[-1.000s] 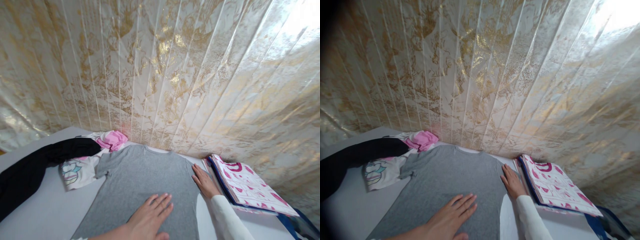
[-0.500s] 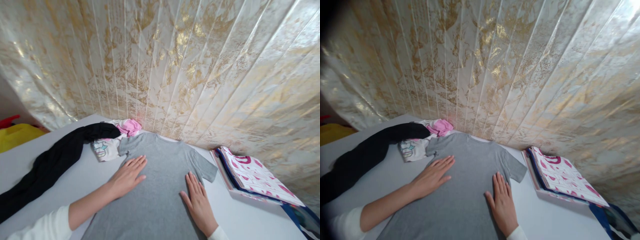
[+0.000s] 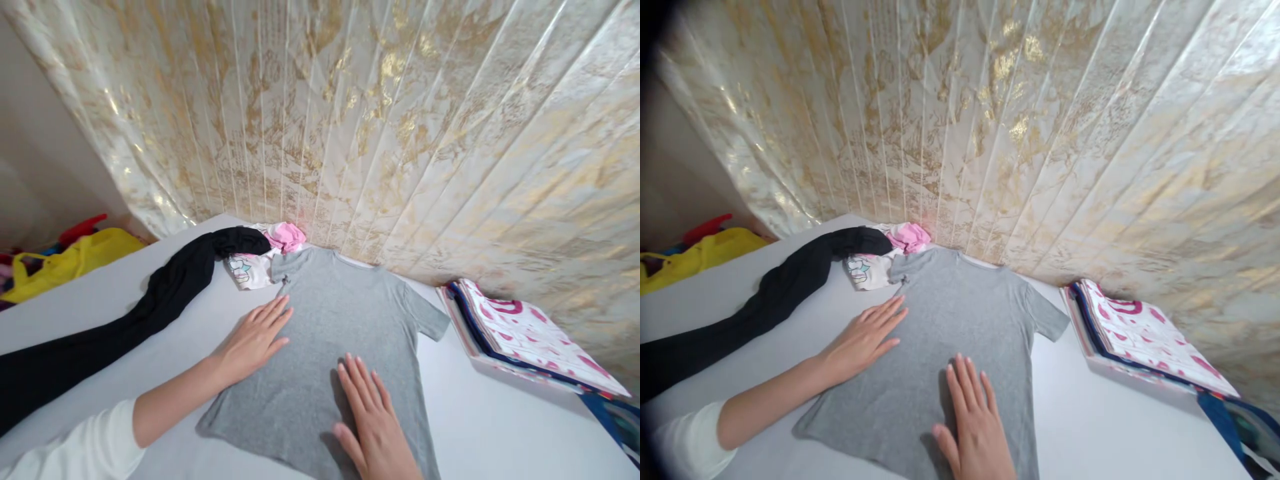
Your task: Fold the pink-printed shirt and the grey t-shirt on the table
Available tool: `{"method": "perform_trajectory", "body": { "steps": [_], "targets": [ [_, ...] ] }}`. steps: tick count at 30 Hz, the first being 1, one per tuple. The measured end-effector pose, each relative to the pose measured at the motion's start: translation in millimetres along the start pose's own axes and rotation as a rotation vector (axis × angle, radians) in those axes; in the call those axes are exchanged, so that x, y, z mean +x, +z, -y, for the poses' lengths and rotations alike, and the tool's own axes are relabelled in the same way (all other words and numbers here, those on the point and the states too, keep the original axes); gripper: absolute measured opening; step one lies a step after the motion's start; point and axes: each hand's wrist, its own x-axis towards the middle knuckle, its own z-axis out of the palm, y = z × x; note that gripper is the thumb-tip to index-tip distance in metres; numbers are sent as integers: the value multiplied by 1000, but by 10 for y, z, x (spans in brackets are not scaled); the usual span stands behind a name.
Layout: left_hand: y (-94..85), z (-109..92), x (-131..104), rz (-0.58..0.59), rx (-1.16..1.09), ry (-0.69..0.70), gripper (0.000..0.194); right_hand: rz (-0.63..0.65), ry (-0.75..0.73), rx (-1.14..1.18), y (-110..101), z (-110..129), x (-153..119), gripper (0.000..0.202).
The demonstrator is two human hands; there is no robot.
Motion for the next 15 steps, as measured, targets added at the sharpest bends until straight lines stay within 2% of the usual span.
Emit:
{"method": "perform_trajectory", "body": {
  "steps": [2,4,6,8,11,13,15],
  "targets": [
    [26,86,-112,-46,37,-86,49,15,-25,13,101,72,-29,81],
    [58,164,-213,-105,51,-163,50,27,-23,12,161,43,-31,84],
    [83,202,-343,-162,38,-211,48,49,-36,33,135,-32,37,81],
    [82,184,-500,-206,6,-241,43,57,-17,81,14,-96,230,70],
    [-7,67,-706,-207,-68,-273,21,21,77,181,-258,-122,826,53],
    [-102,-26,-779,-146,-130,-302,8,44,132,231,-405,-93,1382,45],
    [-155,-84,-809,-67,-178,-327,2,89,157,216,-463,-22,1961,42]
  ]
}}
